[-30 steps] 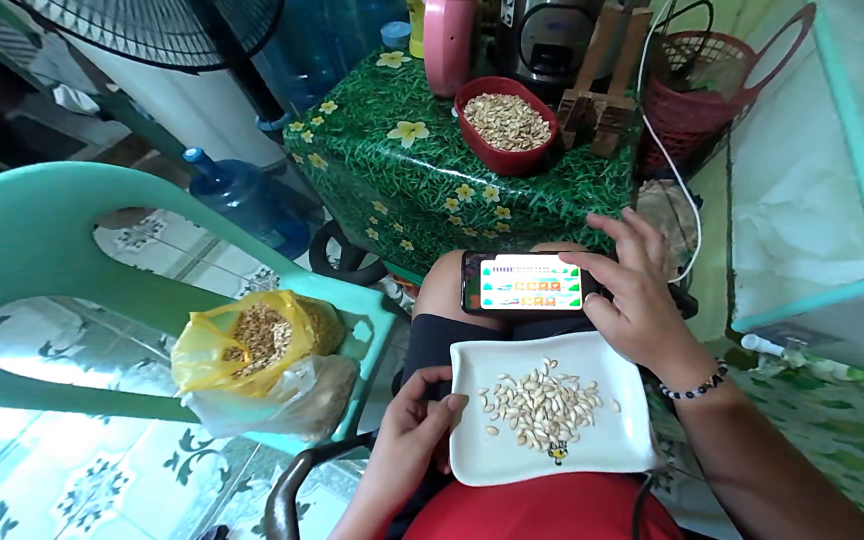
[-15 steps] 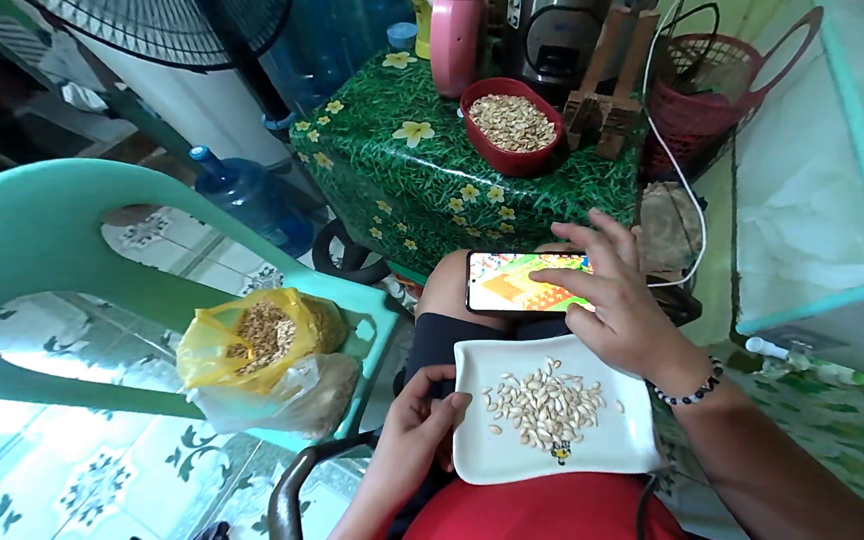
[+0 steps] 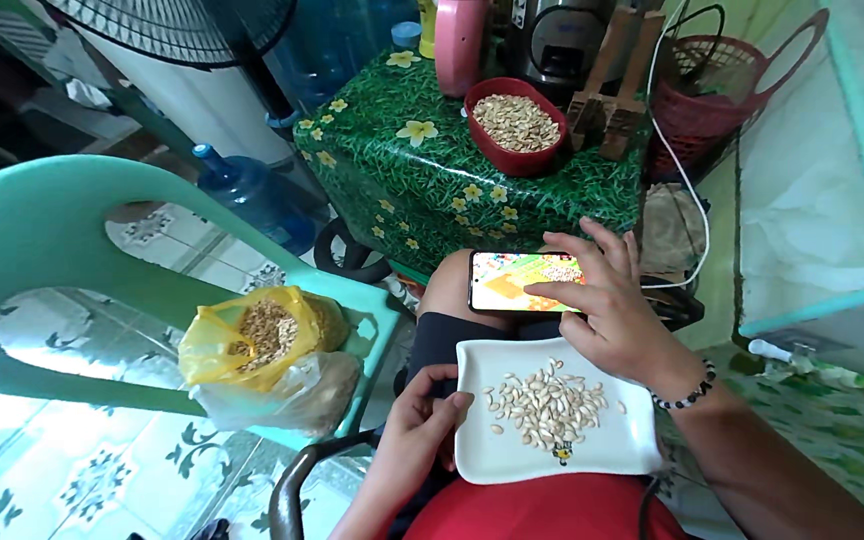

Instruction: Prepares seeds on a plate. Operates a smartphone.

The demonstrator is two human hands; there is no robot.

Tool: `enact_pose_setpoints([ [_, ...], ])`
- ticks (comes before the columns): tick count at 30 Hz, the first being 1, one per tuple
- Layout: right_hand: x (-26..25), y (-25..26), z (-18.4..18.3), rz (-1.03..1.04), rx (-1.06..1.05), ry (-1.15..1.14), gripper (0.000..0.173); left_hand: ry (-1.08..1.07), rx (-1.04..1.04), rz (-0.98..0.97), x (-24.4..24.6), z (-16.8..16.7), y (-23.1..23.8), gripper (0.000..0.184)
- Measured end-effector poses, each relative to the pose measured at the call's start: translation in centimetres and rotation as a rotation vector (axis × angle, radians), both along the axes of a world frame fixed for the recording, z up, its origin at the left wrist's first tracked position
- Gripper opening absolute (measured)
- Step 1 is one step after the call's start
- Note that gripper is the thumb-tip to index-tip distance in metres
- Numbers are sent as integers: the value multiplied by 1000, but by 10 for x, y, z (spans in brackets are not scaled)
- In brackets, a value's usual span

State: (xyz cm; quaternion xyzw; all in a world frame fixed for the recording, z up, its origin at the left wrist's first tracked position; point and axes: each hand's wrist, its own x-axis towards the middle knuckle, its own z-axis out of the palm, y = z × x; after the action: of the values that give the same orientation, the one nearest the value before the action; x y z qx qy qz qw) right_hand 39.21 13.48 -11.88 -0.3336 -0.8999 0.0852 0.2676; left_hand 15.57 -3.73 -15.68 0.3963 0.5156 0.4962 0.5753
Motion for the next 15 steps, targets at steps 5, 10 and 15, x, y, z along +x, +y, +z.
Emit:
enact_pose_setpoints([
  [5,1,0,2,8,-1,34,40,0,5,8,1,0,0,28],
  [10,4,0,4,23,-10,70,38,-3,10,4,0,-1,0,28],
  [15,5,-1,1,48,3,81,38,-9,-1,6,1,0,0,28],
])
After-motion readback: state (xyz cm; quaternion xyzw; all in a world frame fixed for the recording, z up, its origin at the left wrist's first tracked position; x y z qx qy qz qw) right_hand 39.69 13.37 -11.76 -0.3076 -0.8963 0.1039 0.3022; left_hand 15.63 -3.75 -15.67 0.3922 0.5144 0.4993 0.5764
